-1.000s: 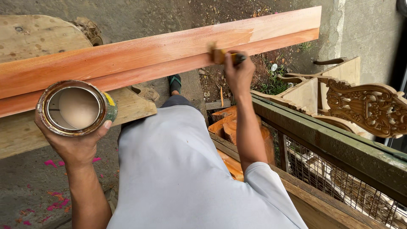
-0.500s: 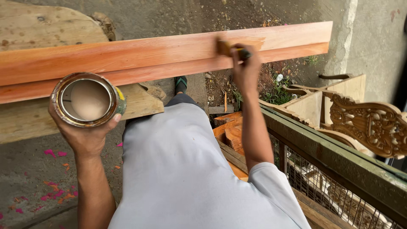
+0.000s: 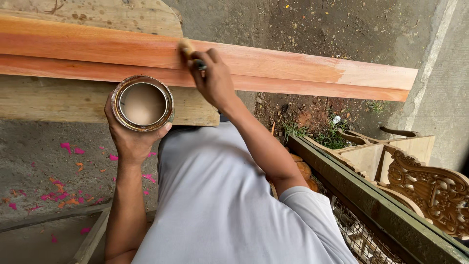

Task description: The person applies a wood stain to long planks using a brush, repeatedly dipping the brush into a can and brushing along the grain. The person flips one plank to coat the other side and then sets the can and brush down.

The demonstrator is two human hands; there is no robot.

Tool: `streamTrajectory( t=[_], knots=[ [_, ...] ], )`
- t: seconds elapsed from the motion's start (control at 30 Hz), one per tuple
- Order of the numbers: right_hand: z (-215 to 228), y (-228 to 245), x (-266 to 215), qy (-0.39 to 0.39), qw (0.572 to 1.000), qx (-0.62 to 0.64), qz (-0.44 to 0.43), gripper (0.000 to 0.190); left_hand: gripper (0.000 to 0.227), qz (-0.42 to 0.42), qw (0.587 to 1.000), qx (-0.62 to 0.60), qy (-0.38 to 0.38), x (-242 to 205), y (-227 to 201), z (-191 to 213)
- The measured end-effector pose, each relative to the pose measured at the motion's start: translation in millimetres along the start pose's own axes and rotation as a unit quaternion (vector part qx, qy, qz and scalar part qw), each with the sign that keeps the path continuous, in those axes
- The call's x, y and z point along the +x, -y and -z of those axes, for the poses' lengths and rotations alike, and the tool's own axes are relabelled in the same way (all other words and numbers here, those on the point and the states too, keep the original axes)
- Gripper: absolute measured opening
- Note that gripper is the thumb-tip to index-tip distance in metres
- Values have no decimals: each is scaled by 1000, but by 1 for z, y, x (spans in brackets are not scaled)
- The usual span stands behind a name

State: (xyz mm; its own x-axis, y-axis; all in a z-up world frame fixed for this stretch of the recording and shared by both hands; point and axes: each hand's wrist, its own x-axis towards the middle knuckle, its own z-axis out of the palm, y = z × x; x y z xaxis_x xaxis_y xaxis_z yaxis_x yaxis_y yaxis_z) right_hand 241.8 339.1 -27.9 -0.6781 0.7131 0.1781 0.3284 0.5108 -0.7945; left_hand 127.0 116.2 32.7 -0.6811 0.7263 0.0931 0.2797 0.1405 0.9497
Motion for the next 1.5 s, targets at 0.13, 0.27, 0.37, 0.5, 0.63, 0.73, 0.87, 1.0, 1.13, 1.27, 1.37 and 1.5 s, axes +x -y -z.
streamTrajectory(
  t=[0.13,0.27,0.37,0.5,0.63,0.73,0.87,1.0,1.13,1.27,1.37,1.5],
  knots=[
    [-8,32,19,105,989,100,32,17,104,5,999,-39,-10,-7,4,9],
    [34,20,19,125,990,23,66,10,106,1,999,-34,-38,-15,11,17],
    [71,29,13,102,993,-56,8,15,113,21,998,-38,-50,-17,16,18],
    [109,89,6,68,995,48,-56,13,115,-19,999,31,-26,-10,18,14],
    [126,143,-4,100,988,113,-26,14,121,-40,993,113,-2,-7,20,2],
    [126,157,-6,155,986,64,6,14,124,-73,990,115,28,-1,21,-12],
    [116,153,-4,202,979,-7,18,17,127,-103,987,112,51,4,17,-28],
    [114,146,-5,204,976,-38,68,22,125,-135,984,103,57,9,10,-41],
    [117,139,-4,205,977,-39,45,23,121,-160,980,101,57,13,5,-50],
    [117,134,-8,217,974,-61,-14,24,121,-167,979,99,68,12,3,-51],
    [117,134,-8,206,976,-62,23,24,123,-164,978,102,77,11,3,-50],
    [124,138,-6,197,978,-59,39,22,127,-165,977,103,91,12,4,-51]
  ],
)
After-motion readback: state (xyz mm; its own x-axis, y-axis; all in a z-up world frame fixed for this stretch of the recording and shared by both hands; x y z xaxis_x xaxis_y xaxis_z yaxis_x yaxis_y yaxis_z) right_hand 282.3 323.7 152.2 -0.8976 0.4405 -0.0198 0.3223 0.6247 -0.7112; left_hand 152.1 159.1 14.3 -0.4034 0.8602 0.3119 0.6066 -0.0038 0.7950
